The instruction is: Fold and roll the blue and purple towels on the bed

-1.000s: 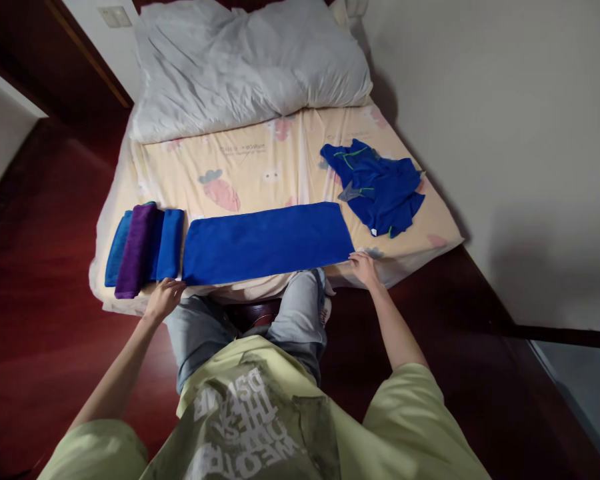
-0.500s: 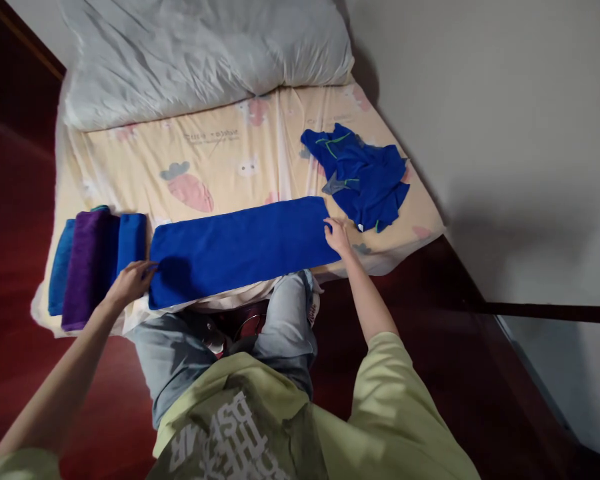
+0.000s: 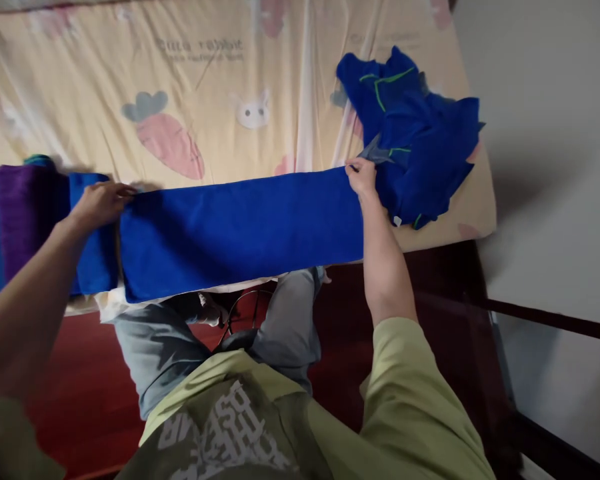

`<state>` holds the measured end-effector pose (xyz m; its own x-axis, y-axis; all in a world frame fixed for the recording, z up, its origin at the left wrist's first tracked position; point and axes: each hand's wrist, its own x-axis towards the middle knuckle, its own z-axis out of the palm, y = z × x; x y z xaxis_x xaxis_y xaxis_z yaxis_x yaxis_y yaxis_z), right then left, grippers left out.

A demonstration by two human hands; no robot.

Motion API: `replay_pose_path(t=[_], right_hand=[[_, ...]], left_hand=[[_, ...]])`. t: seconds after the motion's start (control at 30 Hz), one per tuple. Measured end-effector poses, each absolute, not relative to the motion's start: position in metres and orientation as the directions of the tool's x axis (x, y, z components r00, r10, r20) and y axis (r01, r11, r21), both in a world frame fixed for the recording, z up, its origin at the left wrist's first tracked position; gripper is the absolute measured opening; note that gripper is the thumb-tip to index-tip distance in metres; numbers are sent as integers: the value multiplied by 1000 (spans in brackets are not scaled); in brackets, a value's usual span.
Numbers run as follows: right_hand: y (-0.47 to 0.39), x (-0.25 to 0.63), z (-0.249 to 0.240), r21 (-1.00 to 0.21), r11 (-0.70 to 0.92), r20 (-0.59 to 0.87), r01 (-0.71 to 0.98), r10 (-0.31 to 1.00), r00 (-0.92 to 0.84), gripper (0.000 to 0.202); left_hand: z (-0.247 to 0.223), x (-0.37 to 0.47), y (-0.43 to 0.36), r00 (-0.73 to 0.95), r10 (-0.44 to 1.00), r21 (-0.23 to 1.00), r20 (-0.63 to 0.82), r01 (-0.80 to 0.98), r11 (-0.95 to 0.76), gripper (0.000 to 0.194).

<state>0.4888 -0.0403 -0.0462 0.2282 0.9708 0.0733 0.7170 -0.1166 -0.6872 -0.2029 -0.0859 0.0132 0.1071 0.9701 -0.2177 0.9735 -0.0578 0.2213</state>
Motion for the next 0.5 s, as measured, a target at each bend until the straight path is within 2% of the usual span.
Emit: replay_pose_path(t=[0.1, 0.23, 0.37, 0.5], right_hand=[[-33, 493, -43, -682, -203, 23, 703, 954, 298, 15], [-27, 501, -38, -660, -199, 74, 725, 943, 326, 13], [-19, 504, -36, -599, -245, 127, 763, 911, 392, 10], [-17, 500, -38, -559, -190, 169, 807, 927, 336, 23]], left_hand=[[11, -217, -74, 168, 947, 190, -275, 975, -117, 30], [16, -226, -73, 195, 960, 184, -201, 970, -159, 38], [27, -212, -75, 36, 996, 175, -84, 984, -21, 39], [31, -186, -76, -146, 985, 198, -92, 967, 162, 36]])
